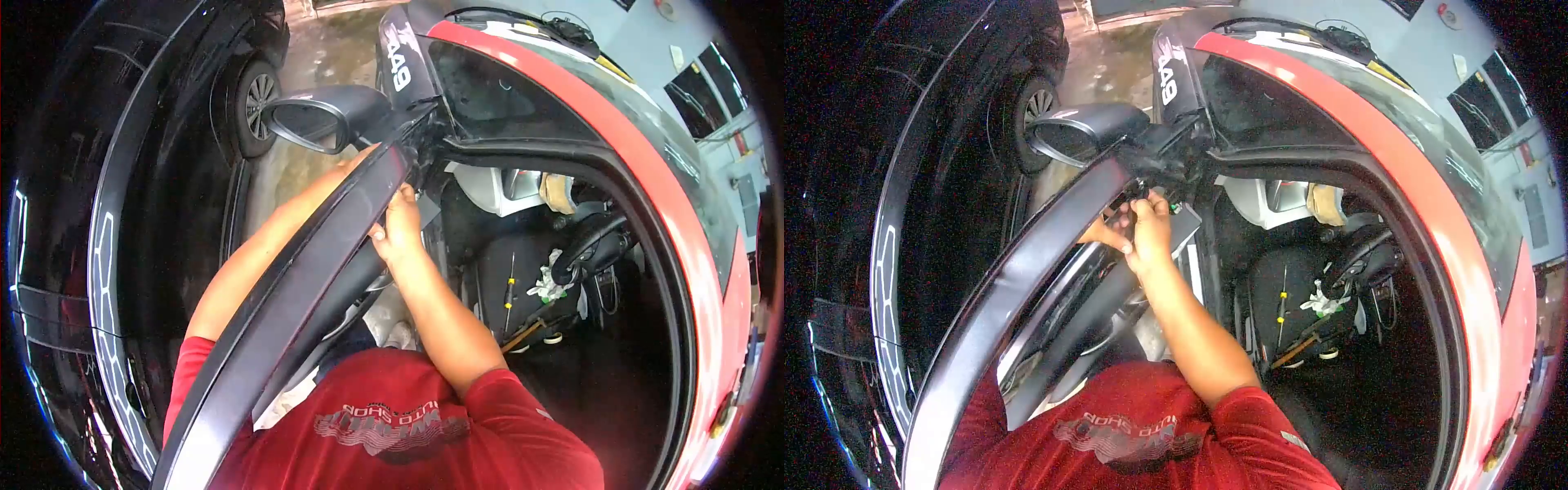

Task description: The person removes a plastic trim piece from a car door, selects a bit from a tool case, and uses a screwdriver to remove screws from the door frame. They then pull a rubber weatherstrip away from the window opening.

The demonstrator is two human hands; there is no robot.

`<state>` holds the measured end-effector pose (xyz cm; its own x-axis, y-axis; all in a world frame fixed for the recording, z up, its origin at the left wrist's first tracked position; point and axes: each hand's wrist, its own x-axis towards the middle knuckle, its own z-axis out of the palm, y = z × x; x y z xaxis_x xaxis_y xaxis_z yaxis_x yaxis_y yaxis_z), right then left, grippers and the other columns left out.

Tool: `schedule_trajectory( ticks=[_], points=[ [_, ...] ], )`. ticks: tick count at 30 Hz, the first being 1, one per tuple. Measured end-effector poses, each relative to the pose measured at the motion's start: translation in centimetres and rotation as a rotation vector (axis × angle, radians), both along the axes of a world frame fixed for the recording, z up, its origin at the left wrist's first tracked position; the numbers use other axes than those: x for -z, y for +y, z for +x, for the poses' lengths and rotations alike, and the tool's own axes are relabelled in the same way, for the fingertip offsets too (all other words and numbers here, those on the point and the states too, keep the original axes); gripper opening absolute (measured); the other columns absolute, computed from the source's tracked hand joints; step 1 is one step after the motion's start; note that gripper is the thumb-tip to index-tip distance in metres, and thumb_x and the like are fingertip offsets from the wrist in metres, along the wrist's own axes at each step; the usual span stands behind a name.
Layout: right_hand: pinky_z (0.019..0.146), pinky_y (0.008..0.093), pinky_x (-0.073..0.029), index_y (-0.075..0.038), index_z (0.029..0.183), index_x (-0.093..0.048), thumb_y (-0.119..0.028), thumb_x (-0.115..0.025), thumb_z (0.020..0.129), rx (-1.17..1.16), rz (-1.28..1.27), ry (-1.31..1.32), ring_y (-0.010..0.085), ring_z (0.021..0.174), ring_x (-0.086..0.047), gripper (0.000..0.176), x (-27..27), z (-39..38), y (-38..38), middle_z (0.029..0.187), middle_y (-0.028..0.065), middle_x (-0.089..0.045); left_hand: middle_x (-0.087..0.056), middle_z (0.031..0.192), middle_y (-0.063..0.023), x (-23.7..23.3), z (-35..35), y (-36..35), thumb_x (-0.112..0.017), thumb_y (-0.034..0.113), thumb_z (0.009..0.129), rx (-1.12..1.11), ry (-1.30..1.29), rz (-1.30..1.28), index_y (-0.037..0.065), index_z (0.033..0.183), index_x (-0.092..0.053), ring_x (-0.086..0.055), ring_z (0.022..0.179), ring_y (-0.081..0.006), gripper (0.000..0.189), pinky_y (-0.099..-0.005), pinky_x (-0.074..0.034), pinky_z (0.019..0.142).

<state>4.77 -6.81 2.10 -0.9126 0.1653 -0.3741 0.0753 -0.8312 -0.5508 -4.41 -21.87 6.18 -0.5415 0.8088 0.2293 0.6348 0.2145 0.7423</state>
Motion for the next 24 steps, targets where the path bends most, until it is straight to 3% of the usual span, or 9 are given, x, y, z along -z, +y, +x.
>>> schedule_trajectory(
  ticks=[5, 7, 8, 10, 12, 18, 24],
  points=[
    [0.066, 0.0377, -0.055, -0.01, 0.146, -0.043, -0.008, -0.058, 0.102, -0.02, 0.001, 0.023, 0.0173, 0.074, -0.056, 0.047, 0.3, -0.1, 0.3, 0.098, 0.0078, -0.062, -0.049, 0.166, -0.0235, 1.0, -0.4, 0.2, -0.107, 0.053, 0.054, -0.035, 0.144, -0.057, 0.003, 0.171, -0.029, -0.053, 0.151, -0.0385, 0.149, -0.0461, -0.044, 0.124],
    [0.069, 0.0396, -0.058, -0.011, 0.147, -0.041, -0.008, -0.059, 0.103, -0.017, -0.008, 0.022, 0.0173, 0.073, -0.056, 0.048, 0.2, -0.1, 0.2, 0.097, 0.0074, -0.061, -0.056, 0.16, -0.0214, -0.1, -0.1, 0.5, -0.107, 0.049, 0.055, -0.006, -0.157, 0.026, 0.004, 0.171, -0.03, -0.056, 0.148, -0.0349, 0.147, -0.0464, -0.043, 0.125],
    [0.069, 0.0396, -0.058, -0.011, 0.147, -0.041, -0.008, -0.059, 0.103, -0.016, -0.008, 0.02, 0.0173, 0.073, -0.056, 0.048, 0.1, -0.3, -0.2, 0.097, 0.0074, -0.061, -0.056, 0.16, -0.0214, -0.4, -0.1, 0.4, -0.107, 0.049, 0.055, -0.006, -0.158, 0.026, 0.004, 0.171, -0.03, -0.056, 0.148, -0.0349, 0.147, -0.0464, -0.043, 0.125],
    [0.074, 0.0413, -0.061, -0.011, 0.149, -0.038, -0.007, -0.06, 0.104, 0.067, -0.03, -0.011, 0.0172, 0.073, -0.056, 0.05, 0.1, -0.8, -1.4, 0.097, 0.0081, -0.061, -0.067, 0.145, -0.0186, -1.2, -0.1, 0.3, -0.103, 0.034, 0.07, 0.07, 0.001, 0.118, 0.006, 0.171, -0.031, -0.068, 0.129, -0.0284, 0.127, -0.0448, -0.058, 0.109],
    [0.076, 0.0408, -0.063, -0.012, 0.153, -0.035, -0.008, -0.061, 0.107, 0.081, -0.026, -0.014, 0.0169, 0.069, -0.055, 0.053, 0.5, -1.2, -2.2, 0.097, 0.009, -0.06, -0.067, 0.144, -0.0182, -1.7, 0.2, 0.2, -0.103, 0.033, 0.069, 0.048, -0.087, 0.067, 0.005, 0.169, -0.033, -0.068, 0.129, -0.0287, 0.125, -0.0449, -0.058, 0.108],
    [0.06, 0.0332, -0.052, -0.01, 0.155, -0.039, -0.015, -0.061, 0.112, 0.189, 0.094, -0.061, 0.0148, 0.064, -0.056, 0.049, 0.5, -1.3, -3.6, 0.097, 0.0087, -0.063, -0.068, 0.142, -0.0169, -3.2, 1.5, -0.5, -0.103, 0.029, 0.067, -0.033, -0.448, -0.061, 0.003, 0.164, -0.04, -0.069, 0.126, -0.0295, 0.119, -0.045, -0.058, 0.106],
    [0.055, 0.0333, -0.048, -0.009, 0.152, -0.043, -0.014, -0.061, 0.112, 0.202, 0.069, -0.038, 0.014, 0.062, -0.053, 0.044, 1.2, -1.3, -2.9, 0.097, 0.0087, -0.064, -0.068, 0.139, -0.0155, -4.1, 2.3, -0.6, -0.104, 0.026, 0.064, -0.1, -0.599, -0.106, 0.002, 0.158, -0.047, -0.069, 0.124, -0.0303, 0.113, -0.0452, -0.059, 0.103]
  ],
)
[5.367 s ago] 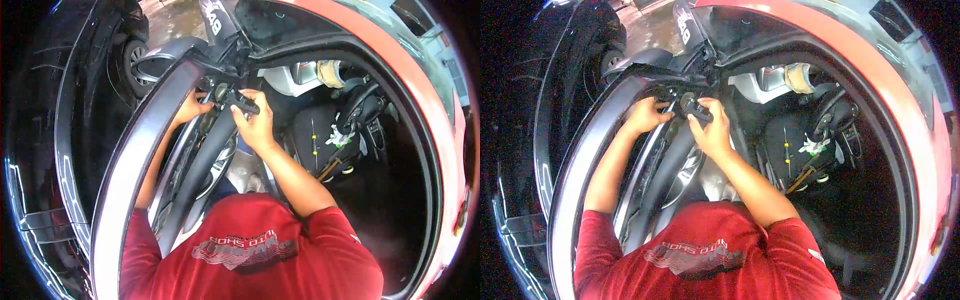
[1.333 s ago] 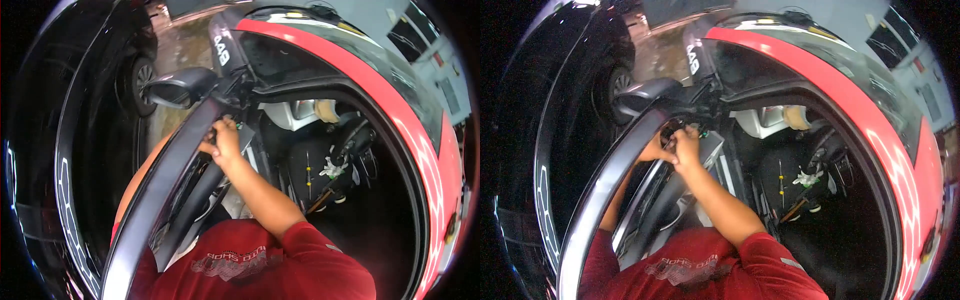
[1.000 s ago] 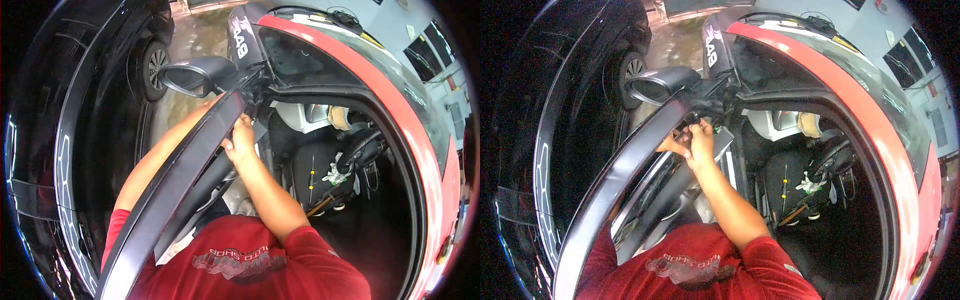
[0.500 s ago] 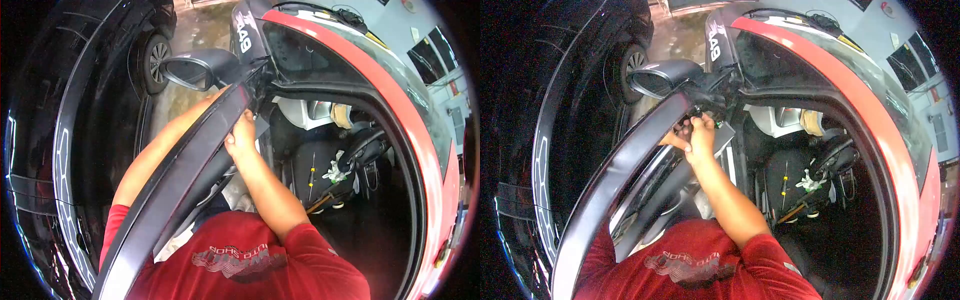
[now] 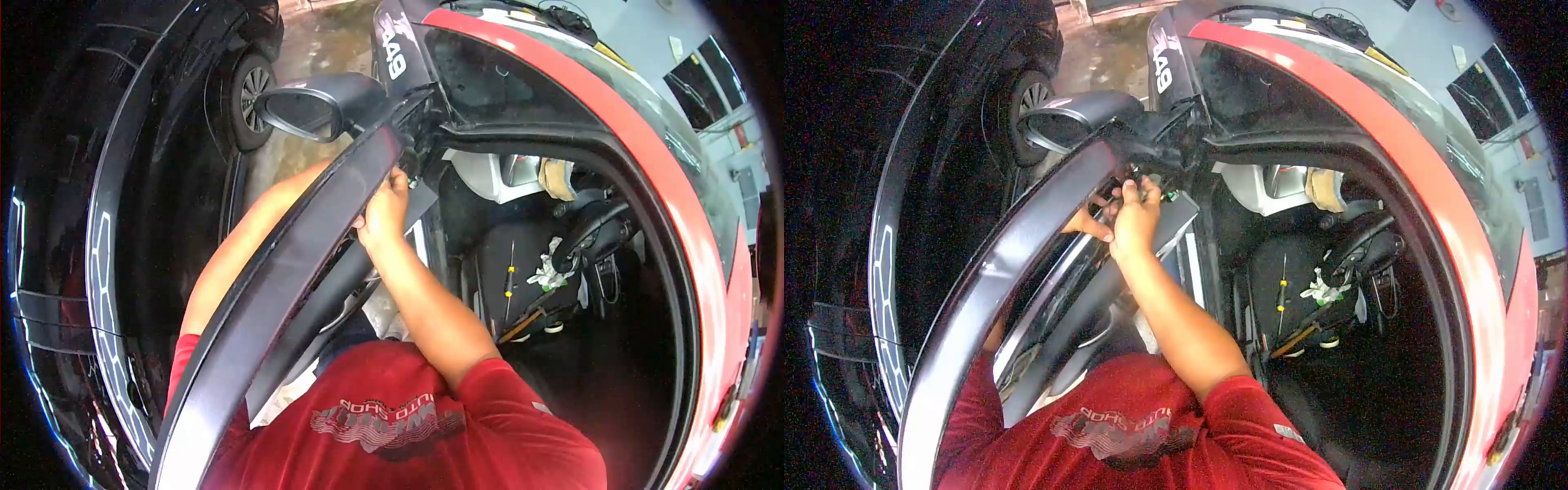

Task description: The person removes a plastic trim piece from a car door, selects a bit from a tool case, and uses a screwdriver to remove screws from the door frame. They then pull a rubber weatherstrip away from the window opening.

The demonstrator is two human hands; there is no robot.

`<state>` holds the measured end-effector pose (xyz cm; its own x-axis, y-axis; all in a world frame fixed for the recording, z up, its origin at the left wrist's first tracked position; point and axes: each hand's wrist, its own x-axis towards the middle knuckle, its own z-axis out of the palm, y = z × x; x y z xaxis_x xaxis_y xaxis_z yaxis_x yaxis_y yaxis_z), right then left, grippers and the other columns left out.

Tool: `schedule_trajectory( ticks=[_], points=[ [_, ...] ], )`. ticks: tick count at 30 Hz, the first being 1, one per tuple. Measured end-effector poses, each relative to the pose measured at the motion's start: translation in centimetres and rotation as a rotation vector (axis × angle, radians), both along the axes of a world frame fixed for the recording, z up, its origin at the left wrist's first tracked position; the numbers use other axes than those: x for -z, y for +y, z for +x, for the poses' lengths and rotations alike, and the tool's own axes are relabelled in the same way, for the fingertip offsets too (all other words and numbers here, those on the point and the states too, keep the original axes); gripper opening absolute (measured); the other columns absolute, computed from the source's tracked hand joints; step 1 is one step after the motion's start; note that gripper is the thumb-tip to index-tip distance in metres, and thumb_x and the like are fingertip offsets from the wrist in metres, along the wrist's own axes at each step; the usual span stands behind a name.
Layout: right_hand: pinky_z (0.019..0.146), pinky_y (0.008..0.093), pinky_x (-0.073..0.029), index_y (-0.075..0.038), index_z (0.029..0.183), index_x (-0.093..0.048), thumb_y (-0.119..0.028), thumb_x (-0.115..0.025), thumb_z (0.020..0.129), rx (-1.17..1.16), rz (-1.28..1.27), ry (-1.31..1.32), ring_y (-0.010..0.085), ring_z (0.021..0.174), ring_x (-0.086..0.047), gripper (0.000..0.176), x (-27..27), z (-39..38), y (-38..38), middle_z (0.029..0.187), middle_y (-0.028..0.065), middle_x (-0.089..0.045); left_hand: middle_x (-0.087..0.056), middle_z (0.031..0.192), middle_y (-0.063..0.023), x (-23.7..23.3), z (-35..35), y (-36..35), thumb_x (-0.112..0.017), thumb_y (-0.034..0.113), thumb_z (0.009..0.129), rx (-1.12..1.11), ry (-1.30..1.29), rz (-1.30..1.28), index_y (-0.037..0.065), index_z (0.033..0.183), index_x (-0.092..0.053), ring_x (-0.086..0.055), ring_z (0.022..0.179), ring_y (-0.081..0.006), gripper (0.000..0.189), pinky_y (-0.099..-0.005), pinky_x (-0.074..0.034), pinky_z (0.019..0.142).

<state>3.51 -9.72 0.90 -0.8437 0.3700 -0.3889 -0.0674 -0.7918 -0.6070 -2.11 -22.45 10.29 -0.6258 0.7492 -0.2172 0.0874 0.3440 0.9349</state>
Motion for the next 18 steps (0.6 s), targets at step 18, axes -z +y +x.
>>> schedule_trajectory(
  ticks=[18],
  points=[
    [0.056, 0.0322, -0.049, -0.012, 0.137, -0.05, -0.013, -0.058, 0.112, -0.16, -0.036, 0.088, 0.0147, 0.062, -0.054, 0.026, 0.3, 1.1, 2.7, 0.093, 0.0079, -0.064, -0.069, 0.134, -0.0196, -0.6, 0.9, 0.3, -0.1, 0.03, 0.071, -0.047, 0.037, -0.091, -0.001, 0.156, -0.051, -0.069, 0.123, -0.0313, 0.103, -0.0445, -0.057, 0.105]
  ],
)
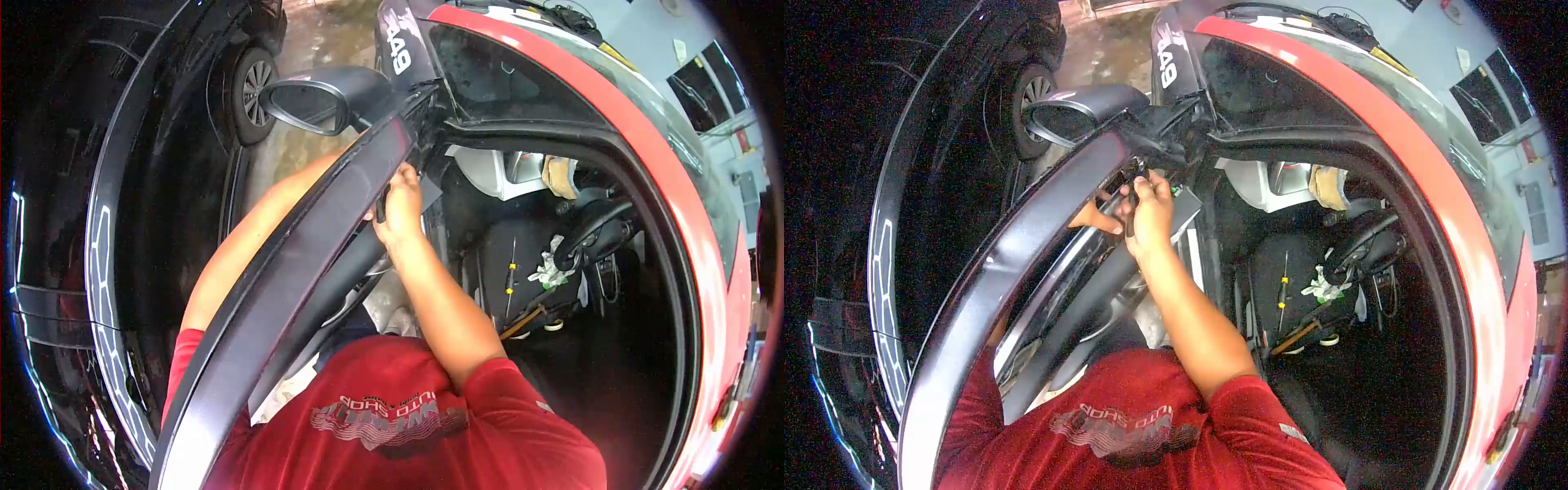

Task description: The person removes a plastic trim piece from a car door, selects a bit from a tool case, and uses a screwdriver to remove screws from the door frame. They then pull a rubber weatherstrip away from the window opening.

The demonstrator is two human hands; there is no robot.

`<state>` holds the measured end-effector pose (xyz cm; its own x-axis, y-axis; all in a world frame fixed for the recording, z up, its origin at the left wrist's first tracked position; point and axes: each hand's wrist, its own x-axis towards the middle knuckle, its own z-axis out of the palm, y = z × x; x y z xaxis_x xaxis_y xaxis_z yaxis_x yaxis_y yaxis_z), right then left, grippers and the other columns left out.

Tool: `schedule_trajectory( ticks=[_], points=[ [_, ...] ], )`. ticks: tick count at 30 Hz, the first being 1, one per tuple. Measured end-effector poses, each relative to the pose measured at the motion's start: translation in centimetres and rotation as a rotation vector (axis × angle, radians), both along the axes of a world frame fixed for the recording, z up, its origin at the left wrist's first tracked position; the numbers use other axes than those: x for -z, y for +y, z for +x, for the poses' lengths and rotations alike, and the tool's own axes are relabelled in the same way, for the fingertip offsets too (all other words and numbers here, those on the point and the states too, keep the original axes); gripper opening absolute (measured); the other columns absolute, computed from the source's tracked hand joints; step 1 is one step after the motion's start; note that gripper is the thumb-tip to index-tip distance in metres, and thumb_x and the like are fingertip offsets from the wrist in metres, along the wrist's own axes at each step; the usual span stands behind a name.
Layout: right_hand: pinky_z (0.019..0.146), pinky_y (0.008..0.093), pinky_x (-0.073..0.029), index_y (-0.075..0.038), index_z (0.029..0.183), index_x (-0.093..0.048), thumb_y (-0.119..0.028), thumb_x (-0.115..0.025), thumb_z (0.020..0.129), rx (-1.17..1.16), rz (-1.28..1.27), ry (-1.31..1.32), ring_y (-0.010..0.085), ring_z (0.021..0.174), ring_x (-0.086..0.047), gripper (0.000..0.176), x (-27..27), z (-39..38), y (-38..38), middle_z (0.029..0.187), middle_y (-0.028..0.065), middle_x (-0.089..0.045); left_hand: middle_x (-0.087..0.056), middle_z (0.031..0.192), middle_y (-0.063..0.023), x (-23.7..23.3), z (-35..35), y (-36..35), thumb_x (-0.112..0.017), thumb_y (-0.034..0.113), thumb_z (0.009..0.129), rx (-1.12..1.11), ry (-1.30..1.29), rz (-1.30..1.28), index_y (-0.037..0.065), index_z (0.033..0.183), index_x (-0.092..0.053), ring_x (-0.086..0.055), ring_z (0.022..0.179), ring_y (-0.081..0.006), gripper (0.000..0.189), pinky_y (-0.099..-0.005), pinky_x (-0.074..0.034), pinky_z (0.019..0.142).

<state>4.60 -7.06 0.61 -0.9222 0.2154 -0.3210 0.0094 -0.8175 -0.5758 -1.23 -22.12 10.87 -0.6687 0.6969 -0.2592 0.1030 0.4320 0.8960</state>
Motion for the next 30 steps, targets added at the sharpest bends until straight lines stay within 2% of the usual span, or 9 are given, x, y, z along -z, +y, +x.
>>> schedule_trajectory(
  ticks=[10, 16, 17, 22, 23, 24, 26, 27, 30],
  points=[
    [0.064, 0.0329, -0.053, -0.011, 0.151, -0.041, -0.016, -0.056, 0.113, 0.072, -0.02, 0.016, 0.0152, 0.075, -0.06, 0.041, -0.6, 2.5, -2.1, 0.099, 0.0069, -0.064, -0.066, 0.141, -0.0223, 0.6, -0.3, 0.2, -0.093, 0.029, 0.082, 0.004, 0.109, -0.027, 0.003, 0.162, -0.045, -0.066, 0.129, -0.0332, 0.097, -0.0441, -0.054, 0.112],
    [0.068, 0.0319, -0.056, -0.01, 0.155, -0.043, -0.017, -0.055, 0.115, -0.041, 0.508, -0.089, 0.014, 0.072, -0.063, 0.042, 2.0, 11.5, 4.6, 0.107, 0.0111, -0.072, -0.064, 0.145, -0.024, 5.3, -1.7, 1.2, -0.089, 0.028, 0.089, -0.006, 0.484, -0.263, 0.005, 0.166, -0.041, -0.065, 0.133, -0.0344, 0.094, -0.0438, -0.052, 0.116],
    [0.067, 0.0318, -0.055, -0.01, 0.156, -0.042, -0.016, -0.055, 0.115, -0.036, 0.638, -0.122, 0.0138, 0.072, -0.063, 0.043, 4.1, 13.0, 6.1, 0.107, 0.0112, -0.072, -0.071, 0.14, -0.0277, 3.8, -0.1, 1.9, -0.095, 0.049, 0.079, -0.139, 0.947, -0.268, -0.01, 0.145, -0.063, -0.072, 0.126, -0.0397, 0.093, -0.0486, -0.056, 0.107],
    [0.063, 0.0371, -0.056, -0.007, 0.154, -0.048, -0.023, -0.069, 0.106, -0.112, 1.117, -0.606, 0.0197, 0.07, -0.065, 0.055, 19.2, 25.9, 15.1, 0.104, 0.0155, -0.07, -0.077, 0.105, -0.0305, 3.4, 0.1, 4.1, -0.092, 0.054, 0.08, -0.281, 0.843, -0.433, -0.008, 0.107, -0.078, -0.075, 0.104, -0.0474, 0.069, -0.0507, -0.058, 0.094],
    [0.087, 0.0512, -0.059, -0.008, 0.155, -0.05, -0.026, -0.067, 0.103, -0.087, 1.171, -0.676, 0.0404, 0.093, -0.078, 0.057, 25.0, 28.9, 16.9, 0.115, 0.0248, -0.077, -0.079, 0.108, -0.028, 3.3, 0.1, 4.8, -0.09, 0.053, 0.082, -0.259, 0.827, -0.393, -0.003, 0.11, -0.08, -0.076, 0.105, -0.0455, 0.064, -0.0498, -0.058, 0.095],
    [0.102, 0.0511, -0.055, -0.008, 0.157, -0.053, -0.028, -0.067, 0.102, -0.148, 0.86, -0.9, 0.0447, 0.113, -0.075, 0.06, 18.9, 30.4, 17.5, 0.127, 0.0266, -0.075, -0.081, 0.11, -0.0254, 3.2, 0.1, 5.2, -0.089, 0.053, 0.083, -0.246, 0.807, -0.36, 0.003, 0.113, -0.083, -0.077, 0.107, -0.0436, 0.058, -0.0489, -0.059, 0.096],
    [0.11, 0.0505, -0.052, -0.007, 0.162, -0.048, -0.031, -0.068, 0.098, -0.207, 0.962, -1.023, 0.0466, 0.13, -0.068, 0.07, 21.9, 34.5, 20.6, 0.138, 0.031, -0.07, -0.081, 0.109, -0.0239, 6.6, -2.6, 5.4, -0.087, 0.058, 0.085, -0.275, 0.842, -0.343, 0.003, 0.114, -0.083, -0.077, 0.104, -0.0444, 0.062, -0.0494, -0.06, 0.094],
    [0.073, 0.0447, -0.061, -0.005, 0.155, -0.052, -0.017, -0.071, 0.097, 0.009, 1.301, -0.985, 0.0326, 0.077, -0.077, 0.063, 29.7, 36.8, 22.1, 0.1, 0.0231, -0.078, -0.082, 0.108, -0.0236, 6.4, -2.8, 6.0, -0.086, 0.059, 0.085, -0.301, 0.861, -0.399, 0.003, 0.112, -0.084, -0.078, 0.104, -0.0439, 0.062, -0.0492, -0.06, 0.094],
    [0.088, 0.0475, -0.061, 0.001, 0.159, -0.046, -0.016, -0.064, 0.093, -0.077, 1.464, -1.185, 0.0424, 0.101, -0.078, 0.07, 26.4, 37.7, 26.4, 0.113, 0.0309, -0.077, -0.082, 0.098, -0.0234, 8.4, -4.1, 6.0, -0.083, 0.065, 0.086, -0.336, 1.044, -0.374, 0.003, 0.101, -0.085, -0.079, 0.095, -0.043, 0.064, -0.0499, -0.06, 0.091]
  ],
)
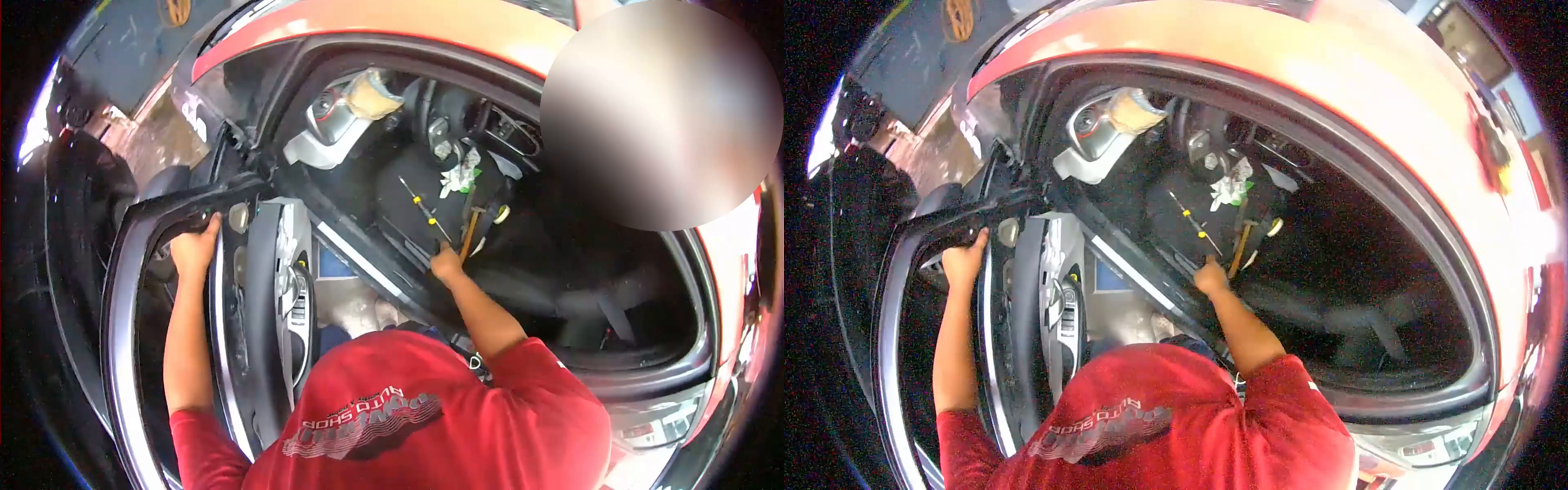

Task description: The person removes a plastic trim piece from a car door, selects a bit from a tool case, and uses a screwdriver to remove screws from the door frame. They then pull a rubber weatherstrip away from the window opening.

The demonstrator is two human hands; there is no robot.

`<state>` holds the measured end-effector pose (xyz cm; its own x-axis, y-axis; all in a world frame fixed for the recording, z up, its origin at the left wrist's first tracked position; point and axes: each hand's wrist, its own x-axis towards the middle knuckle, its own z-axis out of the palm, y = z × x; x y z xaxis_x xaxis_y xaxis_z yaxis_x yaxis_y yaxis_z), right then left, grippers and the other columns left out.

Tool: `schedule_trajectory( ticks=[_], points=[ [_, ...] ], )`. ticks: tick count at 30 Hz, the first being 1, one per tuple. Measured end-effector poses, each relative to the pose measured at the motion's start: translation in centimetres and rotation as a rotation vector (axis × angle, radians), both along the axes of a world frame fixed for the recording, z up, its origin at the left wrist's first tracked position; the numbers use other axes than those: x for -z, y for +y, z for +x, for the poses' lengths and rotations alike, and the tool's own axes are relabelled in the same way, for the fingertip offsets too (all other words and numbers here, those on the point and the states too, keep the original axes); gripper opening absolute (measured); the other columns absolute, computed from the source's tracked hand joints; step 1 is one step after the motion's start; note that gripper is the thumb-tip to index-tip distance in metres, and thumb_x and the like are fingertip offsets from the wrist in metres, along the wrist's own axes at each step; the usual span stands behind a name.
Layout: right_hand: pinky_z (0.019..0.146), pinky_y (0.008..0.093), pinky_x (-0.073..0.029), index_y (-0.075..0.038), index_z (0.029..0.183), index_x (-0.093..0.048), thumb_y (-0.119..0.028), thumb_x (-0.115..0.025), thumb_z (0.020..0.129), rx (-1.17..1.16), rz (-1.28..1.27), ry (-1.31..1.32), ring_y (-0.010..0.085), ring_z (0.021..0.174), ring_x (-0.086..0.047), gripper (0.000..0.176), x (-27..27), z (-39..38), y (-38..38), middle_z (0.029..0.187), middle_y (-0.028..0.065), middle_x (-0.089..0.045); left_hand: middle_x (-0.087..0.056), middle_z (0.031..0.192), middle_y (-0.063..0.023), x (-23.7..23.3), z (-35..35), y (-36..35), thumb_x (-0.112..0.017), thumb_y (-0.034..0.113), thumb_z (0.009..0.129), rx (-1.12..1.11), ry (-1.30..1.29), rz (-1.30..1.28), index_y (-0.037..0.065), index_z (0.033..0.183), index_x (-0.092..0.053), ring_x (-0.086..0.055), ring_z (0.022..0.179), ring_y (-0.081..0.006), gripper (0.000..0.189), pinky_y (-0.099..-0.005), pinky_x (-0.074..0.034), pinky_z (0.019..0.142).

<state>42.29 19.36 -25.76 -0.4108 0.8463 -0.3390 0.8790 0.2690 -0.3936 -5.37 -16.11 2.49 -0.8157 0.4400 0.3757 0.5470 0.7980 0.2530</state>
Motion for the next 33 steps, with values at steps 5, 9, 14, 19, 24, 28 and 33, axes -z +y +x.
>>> schedule_trajectory(
  ticks=[5, 9, 14, 19, 24, 28, 33],
  points=[
    [0.108, 0.0475, -0.055, 0.01, 0.167, -0.025, -0.016, -0.06, 0.091, 0.164, -0.026, 0.014, 0.0464, 0.124, -0.07, 0.088, -3.0, -1.3, 5.0, 0.128, 0.0348, -0.072, -0.08, 0.105, -0.0287, -1.5, 1.6, 1.0, -0.086, 0.058, 0.083, -0.125, -0.022, -0.062, -0.001, 0.102, -0.083, -0.078, 0.099, -0.046, 0.062, -0.0522, -0.061, 0.09],
    [0.114, 0.0477, -0.053, -0.002, 0.175, -0.015, -0.017, -0.066, 0.09, 0.301, 0.021, 0.094, 0.0457, 0.138, -0.062, 0.1, -5.4, -1.9, 4.3, 0.161, 0.0335, -0.049, -0.081, 0.11, -0.0237, -0.8, 1.5, 0.8, -0.09, 0.054, 0.081, -0.099, -0.058, -0.037, 0.001, 0.111, -0.082, -0.077, 0.104, -0.0452, 0.062, -0.0526, -0.06, 0.094],
    [0.123, 0.0477, -0.047, -0.009, 0.174, -0.027, -0.024, -0.075, 0.09, 0.251, -0.173, 0.082, 0.0446, 0.152, -0.05, 0.098, -1.5, -1.2, 3.0, 0.174, 0.0311, -0.032, -0.081, 0.105, -0.0275, -1.7, 2.5, 1.4, -0.088, 0.068, 0.079, -0.056, -0.04, 0.055, -0.001, 0.103, -0.084, -0.078, 0.103, -0.0451, 0.073, -0.0537, -0.059, 0.094],
    [0.13, 0.052, -0.035, -0.005, 0.171, -0.033, -0.032, -0.073, 0.091, 0.006, -0.231, -0.019, 0.049, 0.157, -0.04, 0.094, -6.3, -0.3, -1.9, 0.173, 0.0302, -0.035, -0.079, 0.105, -0.0313, -2.9, 3.7, 2.4, -0.091, 0.062, 0.078, -0.285, -0.101, -0.089, -0.006, 0.104, -0.082, -0.078, 0.103, -0.0466, 0.074, -0.0547, -0.06, 0.092],
    [0.126, 0.0504, -0.042, -0.008, 0.167, -0.043, -0.037, -0.076, 0.092, 0.015, -0.228, 0.052, 0.0469, 0.153, -0.046, 0.087, -8.8, 1.9, -0.4, 0.168, 0.0293, -0.043, -0.078, 0.113, -0.0324, -1.7, 2.4, 1.3, -0.09, 0.062, 0.078, -0.24, -0.115, -0.011, -0.006, 0.109, -0.081, -0.076, 0.106, -0.0497, 0.075, -0.0553, -0.058, 0.096],
    [0.122, 0.0468, -0.045, -0.007, 0.161, -0.054, -0.036, -0.079, 0.092, -0.039, -0.137, 0.108, 0.0458, 0.146, -0.055, 0.078, -7.5, 3.9, 1.2, 0.16, 0.0315, -0.052, -0.078, 0.111, -0.0326, -2.3, 2.7, 1.5, -0.089, 0.063, 0.079, -0.314, -0.172, -0.075, -0.008, 0.107, -0.08, -0.075, 0.106, -0.0503, 0.076, -0.055, -0.058, 0.097],
    [0.115, 0.0445, -0.051, -0.004, 0.158, -0.057, -0.027, -0.077, 0.098, -0.193, -0.164, 0.174, 0.0413, 0.131, -0.067, 0.067, -15.1, 5.1, -0.7, 0.142, 0.0259, -0.069, -0.078, 0.095, -0.0334, -3.2, 3.9, 1.9, -0.087, 0.06, 0.082, -0.242, -0.093, -0.042, -0.01, 0.096, -0.081, -0.076, 0.095, -0.0523, 0.072, -0.0554, -0.06, 0.09]
  ],
)
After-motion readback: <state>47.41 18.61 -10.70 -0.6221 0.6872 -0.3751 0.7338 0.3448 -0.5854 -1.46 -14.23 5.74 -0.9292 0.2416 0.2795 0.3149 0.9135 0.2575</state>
